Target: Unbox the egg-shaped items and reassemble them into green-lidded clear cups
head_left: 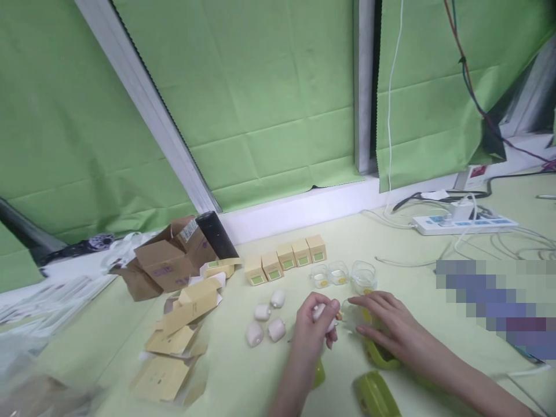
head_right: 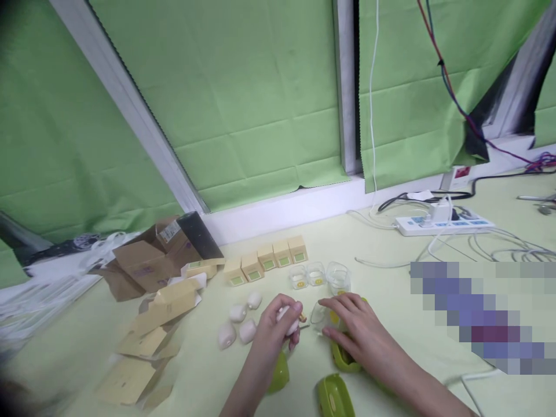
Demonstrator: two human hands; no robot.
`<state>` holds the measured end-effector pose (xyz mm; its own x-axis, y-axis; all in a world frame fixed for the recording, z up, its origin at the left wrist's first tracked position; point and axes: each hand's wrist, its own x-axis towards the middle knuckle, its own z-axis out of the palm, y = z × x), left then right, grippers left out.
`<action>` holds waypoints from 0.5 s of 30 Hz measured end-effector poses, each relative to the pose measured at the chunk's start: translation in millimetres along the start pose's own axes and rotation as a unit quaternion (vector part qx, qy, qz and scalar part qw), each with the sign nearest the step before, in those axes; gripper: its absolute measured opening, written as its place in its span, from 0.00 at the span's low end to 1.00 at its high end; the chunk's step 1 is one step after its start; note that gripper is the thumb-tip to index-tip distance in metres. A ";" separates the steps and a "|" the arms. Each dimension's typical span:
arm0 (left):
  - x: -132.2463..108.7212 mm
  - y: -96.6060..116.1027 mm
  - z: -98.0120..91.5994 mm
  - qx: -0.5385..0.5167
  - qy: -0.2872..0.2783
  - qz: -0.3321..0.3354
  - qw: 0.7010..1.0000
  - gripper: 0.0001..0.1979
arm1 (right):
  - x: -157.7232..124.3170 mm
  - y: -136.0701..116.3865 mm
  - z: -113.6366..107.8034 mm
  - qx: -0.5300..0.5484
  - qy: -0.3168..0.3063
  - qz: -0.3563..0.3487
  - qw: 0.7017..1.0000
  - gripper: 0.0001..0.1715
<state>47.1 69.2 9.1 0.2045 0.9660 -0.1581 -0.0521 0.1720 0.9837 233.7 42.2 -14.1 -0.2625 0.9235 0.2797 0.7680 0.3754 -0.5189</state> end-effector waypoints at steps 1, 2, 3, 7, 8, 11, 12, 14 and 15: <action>0.6 0.2 1.8 0.010 0.000 0.001 1.000 0.20 | -0.2 -0.2 -0.6 -0.012 0.009 -0.006 1.000 0.20; 1.2 0.6 4.1 0.021 0.003 0.005 1.000 0.20 | -0.5 -1.0 -1.7 -0.017 0.022 -0.010 1.000 0.20; 1.8 1.3 7.0 0.032 0.007 0.011 0.999 0.20 | -0.8 -2.5 -3.3 -0.012 0.033 -0.012 0.999 0.20; 4.1 5.2 21.5 0.083 -0.031 0.030 0.996 0.18 | -2.0 -13.7 -11.5 0.102 0.032 -0.023 0.994 0.20; 4.8 6.0 24.7 0.112 -0.051 0.030 0.992 0.18 | -1.6 -16.1 -13.7 0.134 0.028 -0.021 0.990 0.17; 7.1 7.4 29.1 0.240 -0.063 0.035 0.968 0.16 | 0.4 -17.5 -23.1 0.187 0.039 0.012 0.981 0.12; 8.0 7.4 28.1 0.279 -0.048 0.039 0.958 0.14 | 0.7 -16.1 -27.7 0.191 0.047 0.026 0.980 0.12; 10.1 6.5 22.8 0.332 -0.013 0.054 0.942 0.11 | -1.4 -12.1 -38.5 0.185 0.058 0.050 0.980 0.13; 11.4 5.4 19.2 0.352 0.002 0.063 0.934 0.12 | -4.3 -10.1 -43.9 0.179 0.058 0.059 0.980 0.13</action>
<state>67.9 77.4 14.3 0.2365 0.9709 -0.0370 0.5800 -0.1105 0.8071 252.8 31.0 25.5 -0.1004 0.9549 0.2793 0.5287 0.2890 -0.7981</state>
